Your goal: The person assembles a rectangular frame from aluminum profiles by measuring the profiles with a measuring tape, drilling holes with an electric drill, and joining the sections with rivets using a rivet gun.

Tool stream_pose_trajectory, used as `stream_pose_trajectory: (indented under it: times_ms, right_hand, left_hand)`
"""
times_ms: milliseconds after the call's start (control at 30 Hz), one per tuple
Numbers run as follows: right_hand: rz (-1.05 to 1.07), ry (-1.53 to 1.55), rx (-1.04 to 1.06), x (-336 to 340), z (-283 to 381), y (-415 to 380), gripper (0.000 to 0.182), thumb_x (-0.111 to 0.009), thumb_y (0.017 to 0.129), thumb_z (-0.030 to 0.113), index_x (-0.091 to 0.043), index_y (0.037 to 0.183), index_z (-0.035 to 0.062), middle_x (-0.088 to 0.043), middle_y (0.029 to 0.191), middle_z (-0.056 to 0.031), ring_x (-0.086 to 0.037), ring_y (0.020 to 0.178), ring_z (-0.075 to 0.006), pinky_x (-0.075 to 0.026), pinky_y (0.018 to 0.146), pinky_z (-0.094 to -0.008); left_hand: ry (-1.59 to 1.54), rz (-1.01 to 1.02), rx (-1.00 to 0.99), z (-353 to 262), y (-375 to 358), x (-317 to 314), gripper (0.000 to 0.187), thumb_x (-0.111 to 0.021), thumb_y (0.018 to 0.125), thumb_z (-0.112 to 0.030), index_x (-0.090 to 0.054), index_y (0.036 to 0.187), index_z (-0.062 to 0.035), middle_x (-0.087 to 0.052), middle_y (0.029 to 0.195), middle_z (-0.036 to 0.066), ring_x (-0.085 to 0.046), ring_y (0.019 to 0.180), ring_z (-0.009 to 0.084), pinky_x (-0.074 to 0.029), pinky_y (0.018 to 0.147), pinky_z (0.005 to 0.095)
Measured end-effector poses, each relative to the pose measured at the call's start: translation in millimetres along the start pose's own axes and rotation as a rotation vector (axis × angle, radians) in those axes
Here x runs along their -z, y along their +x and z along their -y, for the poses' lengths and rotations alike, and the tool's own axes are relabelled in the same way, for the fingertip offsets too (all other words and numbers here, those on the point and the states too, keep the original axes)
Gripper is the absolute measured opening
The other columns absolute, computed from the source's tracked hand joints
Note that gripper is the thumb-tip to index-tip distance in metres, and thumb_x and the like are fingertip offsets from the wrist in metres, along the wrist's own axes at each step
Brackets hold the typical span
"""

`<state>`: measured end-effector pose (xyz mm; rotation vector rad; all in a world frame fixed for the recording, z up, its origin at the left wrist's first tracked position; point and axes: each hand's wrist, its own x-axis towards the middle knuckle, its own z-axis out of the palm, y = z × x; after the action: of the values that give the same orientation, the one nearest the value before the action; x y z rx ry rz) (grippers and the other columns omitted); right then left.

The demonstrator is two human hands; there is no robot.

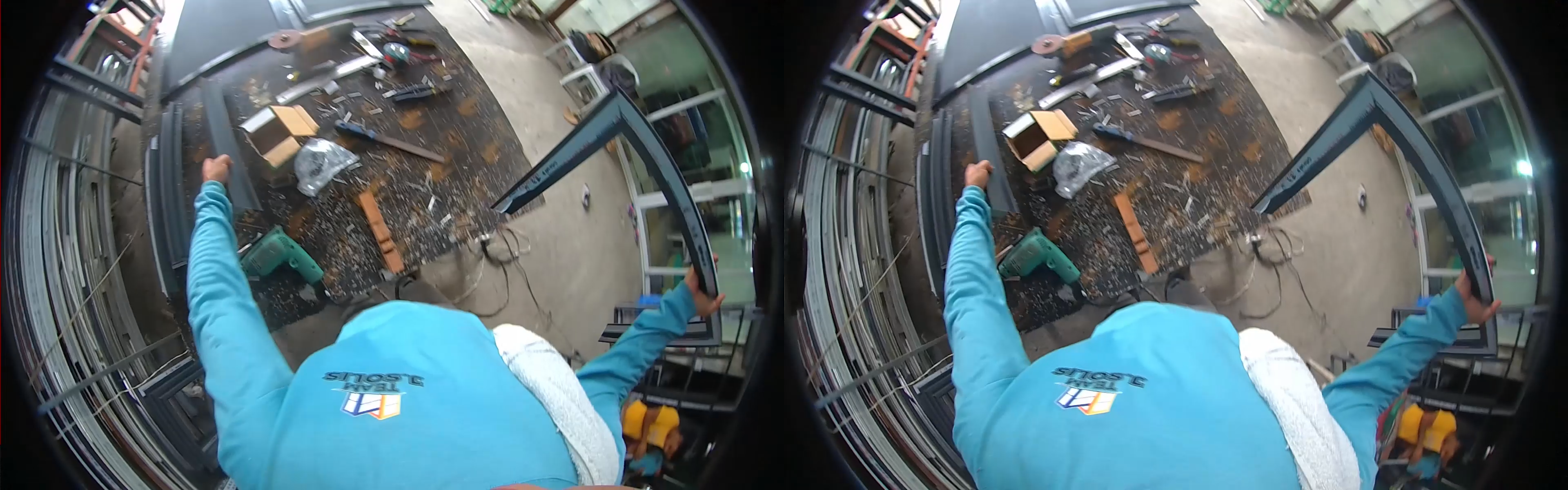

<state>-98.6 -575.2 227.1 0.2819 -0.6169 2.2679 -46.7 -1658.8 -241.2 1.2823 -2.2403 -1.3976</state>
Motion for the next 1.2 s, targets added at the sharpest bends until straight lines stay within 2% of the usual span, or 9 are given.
stream_pose_trajectory:
  times_ms: [67,133,200,267,400,467,667,800,1200]
  right_hand:
    - [-0.021,-0.083,0.099,-9,10,-5,0.075,-0.068,0.064,0.027,-0.04,0.116,-0.0198,-0.046,0.111,-0.0358,-0.048,0.108,-0.0524,-0.034,0.096,-0.0703]
    - [-0.034,-0.109,0.1,-11,23,-1,0.074,-0.068,0.063,0.026,-0.041,0.116,-0.0183,-0.046,0.11,-0.0352,-0.048,0.107,-0.0524,-0.035,0.095,-0.0708]
    - [-0.066,-0.128,0.14,-10,28,7,0.072,-0.068,0.064,0.025,-0.042,0.116,-0.0167,-0.045,0.109,-0.0346,-0.048,0.106,-0.0524,-0.035,0.095,-0.0713]
    - [-0.11,-0.138,0.218,-13,21,20,0.071,-0.068,0.064,0.024,-0.042,0.117,-0.0149,-0.045,0.109,-0.0339,-0.049,0.105,-0.0524,-0.035,0.094,-0.0716]
    - [-0.163,-0.171,0.197,-16,12,41,0.071,-0.066,0.062,0.019,-0.042,0.12,-0.0128,-0.043,0.114,-0.0344,-0.046,0.11,-0.0524,-0.031,0.094,-0.0722]
    - [-0.159,-0.16,0.271,-21,1,48,0.069,-0.064,0.061,0.018,-0.045,0.12,-0.0114,-0.042,0.117,-0.034,-0.044,0.112,-0.0511,-0.03,0.094,-0.0722]
    - [-0.02,-0.119,0.23,16,28,122,0.069,-0.062,0.061,0.016,-0.046,0.123,-0.0094,-0.042,0.12,-0.0334,-0.042,0.117,-0.0508,-0.03,0.096,-0.073]
    - [0.053,-0.021,0.115,59,43,170,0.072,-0.061,0.063,0.015,-0.038,0.126,-0.0119,-0.037,0.123,-0.039,-0.04,0.116,-0.0568,-0.029,0.094,-0.0776]
    - [0.281,-0.099,-0.384,112,0,241,0.083,-0.064,0.062,0.017,-0.029,0.124,-0.0256,-0.035,0.127,-0.0428,-0.032,0.128,-0.0561,-0.014,0.113,-0.0705]
  left_hand:
    - [0.059,-0.194,-0.141,-50,-75,16,0.044,-0.065,0.069,-0.027,-0.064,0.102,0.0013,-0.062,0.091,0.019,-0.06,0.08,0.0295,-0.048,0.075,0.0428]
    - [0.323,-0.649,-0.573,-26,-98,5,0.051,-0.067,0.07,-0.026,-0.053,0.111,-0.0005,-0.057,0.103,0.02,-0.059,0.087,0.0332,-0.047,0.079,0.0432]
    - [0.285,-0.376,-0.499,-93,-199,21,0.055,-0.069,0.074,-0.02,-0.041,0.118,-0.0049,-0.057,0.113,0.017,-0.063,0.09,0.0336,-0.051,0.082,0.0412]
    - [-0.132,-0.214,-0.604,-121,-254,4,0.052,-0.07,0.077,-0.016,-0.038,0.118,-0.0076,-0.057,0.107,0.016,-0.064,0.09,0.0327,-0.052,0.08,0.0402]
    - [-0.092,0.044,-0.538,-168,-339,-60,0.05,-0.075,0.078,-0.019,-0.044,0.115,-0.0059,-0.059,0.102,0.016,-0.065,0.085,0.0289,-0.053,0.073,0.0393]
    - [-0.061,0.039,-0.752,-176,-363,-109,0.046,-0.078,0.076,-0.021,-0.05,0.109,-0.0048,-0.059,0.098,0.016,-0.064,0.084,0.0306,-0.053,0.073,0.0414]
    - [0.406,-0.013,-0.886,-191,-394,-236,0.054,-0.085,0.064,-0.032,-0.055,0.099,-0.005,-0.056,0.095,0.012,-0.057,0.092,0.0309,-0.047,0.078,0.0442]
    - [0.648,0.075,-0.884,-174,-398,-299,0.057,-0.083,0.068,-0.035,-0.053,0.106,-0.0055,-0.053,0.102,0.011,-0.053,0.101,0.0288,-0.043,0.086,0.041]
    - [0.733,0.263,-0.923,-162,-401,-313,0.067,-0.083,0.065,-0.046,-0.054,0.11,-0.0042,-0.055,0.105,0.011,-0.053,0.103,0.0288,-0.042,0.089,0.0403]
